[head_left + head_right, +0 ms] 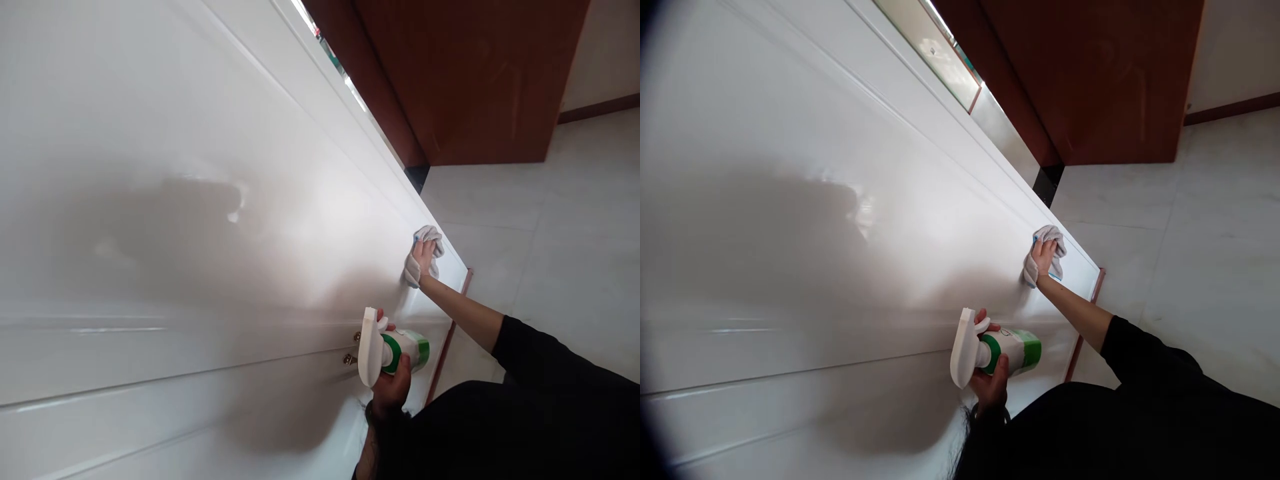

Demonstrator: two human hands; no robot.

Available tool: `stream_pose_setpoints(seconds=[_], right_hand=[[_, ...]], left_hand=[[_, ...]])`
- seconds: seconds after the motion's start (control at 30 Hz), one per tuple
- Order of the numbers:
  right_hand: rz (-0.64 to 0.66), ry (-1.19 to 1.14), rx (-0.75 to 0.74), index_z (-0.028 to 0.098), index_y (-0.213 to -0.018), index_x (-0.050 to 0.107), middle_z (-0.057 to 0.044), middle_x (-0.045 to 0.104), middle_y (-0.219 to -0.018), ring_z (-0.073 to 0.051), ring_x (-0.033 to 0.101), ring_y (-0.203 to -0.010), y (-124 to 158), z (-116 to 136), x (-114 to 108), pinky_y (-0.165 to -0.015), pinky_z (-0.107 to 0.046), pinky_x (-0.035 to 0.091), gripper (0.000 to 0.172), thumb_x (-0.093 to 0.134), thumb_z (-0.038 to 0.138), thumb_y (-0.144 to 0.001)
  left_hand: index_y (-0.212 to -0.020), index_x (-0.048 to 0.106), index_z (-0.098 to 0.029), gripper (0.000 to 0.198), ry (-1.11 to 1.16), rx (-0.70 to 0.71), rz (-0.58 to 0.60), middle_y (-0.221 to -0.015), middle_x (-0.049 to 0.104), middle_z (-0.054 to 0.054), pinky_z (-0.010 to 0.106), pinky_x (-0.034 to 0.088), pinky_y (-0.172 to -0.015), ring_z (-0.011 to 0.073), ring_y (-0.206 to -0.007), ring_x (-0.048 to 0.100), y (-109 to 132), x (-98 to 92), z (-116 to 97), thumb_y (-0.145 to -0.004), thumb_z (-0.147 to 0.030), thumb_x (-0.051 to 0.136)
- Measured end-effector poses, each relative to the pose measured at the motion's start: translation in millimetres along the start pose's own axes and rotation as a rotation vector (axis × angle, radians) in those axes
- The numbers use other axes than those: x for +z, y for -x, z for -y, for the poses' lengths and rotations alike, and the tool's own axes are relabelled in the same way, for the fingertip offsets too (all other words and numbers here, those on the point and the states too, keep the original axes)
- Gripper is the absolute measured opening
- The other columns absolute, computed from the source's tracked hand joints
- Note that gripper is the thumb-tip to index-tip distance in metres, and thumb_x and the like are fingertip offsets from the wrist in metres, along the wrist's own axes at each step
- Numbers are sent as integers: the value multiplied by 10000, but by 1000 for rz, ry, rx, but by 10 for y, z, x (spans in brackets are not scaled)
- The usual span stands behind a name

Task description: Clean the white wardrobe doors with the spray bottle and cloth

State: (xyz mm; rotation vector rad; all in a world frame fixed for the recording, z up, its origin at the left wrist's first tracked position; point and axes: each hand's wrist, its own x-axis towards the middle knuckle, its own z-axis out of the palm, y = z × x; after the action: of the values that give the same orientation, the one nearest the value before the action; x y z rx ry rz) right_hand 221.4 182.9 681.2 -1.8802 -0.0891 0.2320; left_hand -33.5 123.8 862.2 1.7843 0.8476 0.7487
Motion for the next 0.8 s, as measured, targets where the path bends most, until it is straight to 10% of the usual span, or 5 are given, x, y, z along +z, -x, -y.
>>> stream_pose_setpoints(seconds=[0.2,0.4,0.5,0.6,0.8], right_hand=[[70,-63,-200,190,-1128,578,-244,484,-1575,-376,346,-1603,-376,624,13,-1385,-656,262,557,304,675,-1129],[124,94,-1006,140,-1520,499,-145,284,-1792,-325,185,-1745,-1036,2686,-58,-1463,-592,7,673,277,639,-1127],[53,159,-1167,354,-1638,445,50,303,-1817,-164,156,-1757,-1136,3276,-132,-1481,-370,16,623,205,632,-1134],[157,189,-1014,427,-1477,584,51,470,-1706,-191,190,-1734,-986,2852,-184,-1489,-376,66,550,335,704,-1073],[288,226,-745,229,-766,627,-210,607,-954,-410,582,-1083,-393,673,-239,-1019,-742,522,511,416,671,-913]], left_hand=[[-1398,734,-174,511,-23,4,-143,-1143,805,130,443,651,-1082,318,-1138,802,113,159,96,-923,-346,808],[-1426,726,-181,565,78,56,-216,-1314,782,172,432,675,-1015,304,-1068,816,1,269,-41,-905,-368,842],[-1456,715,-212,594,102,74,-221,-1325,782,151,409,655,-1038,289,-1089,803,-37,299,-73,-897,-364,847],[-1438,729,-210,584,97,75,-211,-1300,790,146,410,644,-1049,292,-1099,796,-16,310,-47,-892,-384,842],[-1288,796,-155,492,55,9,-219,-1152,816,155,472,645,-1070,319,-1087,796,47,274,34,-885,-436,817]])
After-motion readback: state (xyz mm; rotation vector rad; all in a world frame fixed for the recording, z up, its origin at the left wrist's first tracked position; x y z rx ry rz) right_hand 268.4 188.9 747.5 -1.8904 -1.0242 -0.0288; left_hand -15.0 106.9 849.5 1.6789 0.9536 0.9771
